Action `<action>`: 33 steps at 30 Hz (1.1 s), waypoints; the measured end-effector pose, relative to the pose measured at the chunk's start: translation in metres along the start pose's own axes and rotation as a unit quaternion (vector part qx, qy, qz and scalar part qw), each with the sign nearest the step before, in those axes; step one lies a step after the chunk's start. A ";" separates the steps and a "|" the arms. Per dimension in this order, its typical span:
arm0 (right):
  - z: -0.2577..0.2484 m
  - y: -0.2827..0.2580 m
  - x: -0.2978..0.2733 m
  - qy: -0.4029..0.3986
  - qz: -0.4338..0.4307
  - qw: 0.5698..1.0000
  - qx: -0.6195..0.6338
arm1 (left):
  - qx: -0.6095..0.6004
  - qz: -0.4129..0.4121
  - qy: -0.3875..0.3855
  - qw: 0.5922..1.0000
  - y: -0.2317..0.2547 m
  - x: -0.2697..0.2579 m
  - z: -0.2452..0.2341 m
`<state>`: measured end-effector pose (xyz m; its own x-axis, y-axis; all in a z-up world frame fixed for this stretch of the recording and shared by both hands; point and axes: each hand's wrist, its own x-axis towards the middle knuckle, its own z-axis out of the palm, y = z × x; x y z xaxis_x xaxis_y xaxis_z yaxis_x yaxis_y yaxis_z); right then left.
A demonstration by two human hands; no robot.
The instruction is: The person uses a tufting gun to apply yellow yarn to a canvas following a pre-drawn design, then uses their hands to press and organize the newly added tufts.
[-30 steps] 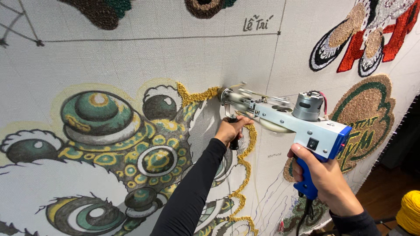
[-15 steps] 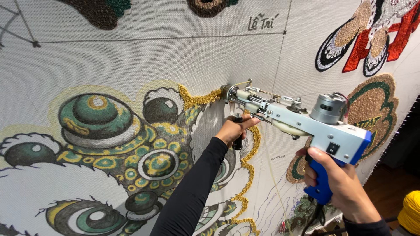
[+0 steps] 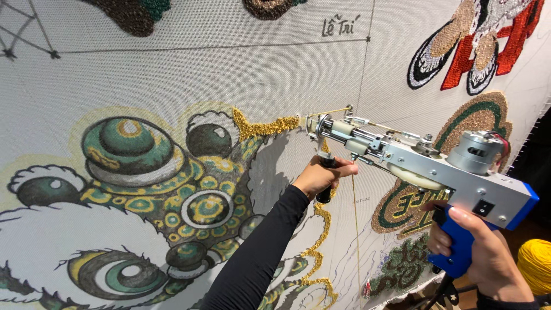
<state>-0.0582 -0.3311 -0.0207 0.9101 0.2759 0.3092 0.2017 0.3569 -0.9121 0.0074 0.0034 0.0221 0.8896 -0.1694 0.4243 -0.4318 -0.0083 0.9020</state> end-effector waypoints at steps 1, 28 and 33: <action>-0.002 0.000 -0.001 0.000 0.001 1.000 0.000 | 0.000 -0.001 0.001 1.000 -0.002 0.000 0.002; 0.061 -0.020 0.011 0.034 0.073 0.996 -0.026 | -0.022 -0.067 0.051 0.996 -0.020 -0.001 -0.018; 0.103 -0.022 0.014 0.087 0.076 0.992 -0.051 | -0.010 -0.083 0.101 0.991 -0.023 0.011 -0.042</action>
<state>-0.0876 -0.2431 0.0309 0.9798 0.1575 0.1230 0.0852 0.2276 -0.9700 0.0334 0.0433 0.0093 0.9606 0.0341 0.2758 -0.2759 0.0003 0.9612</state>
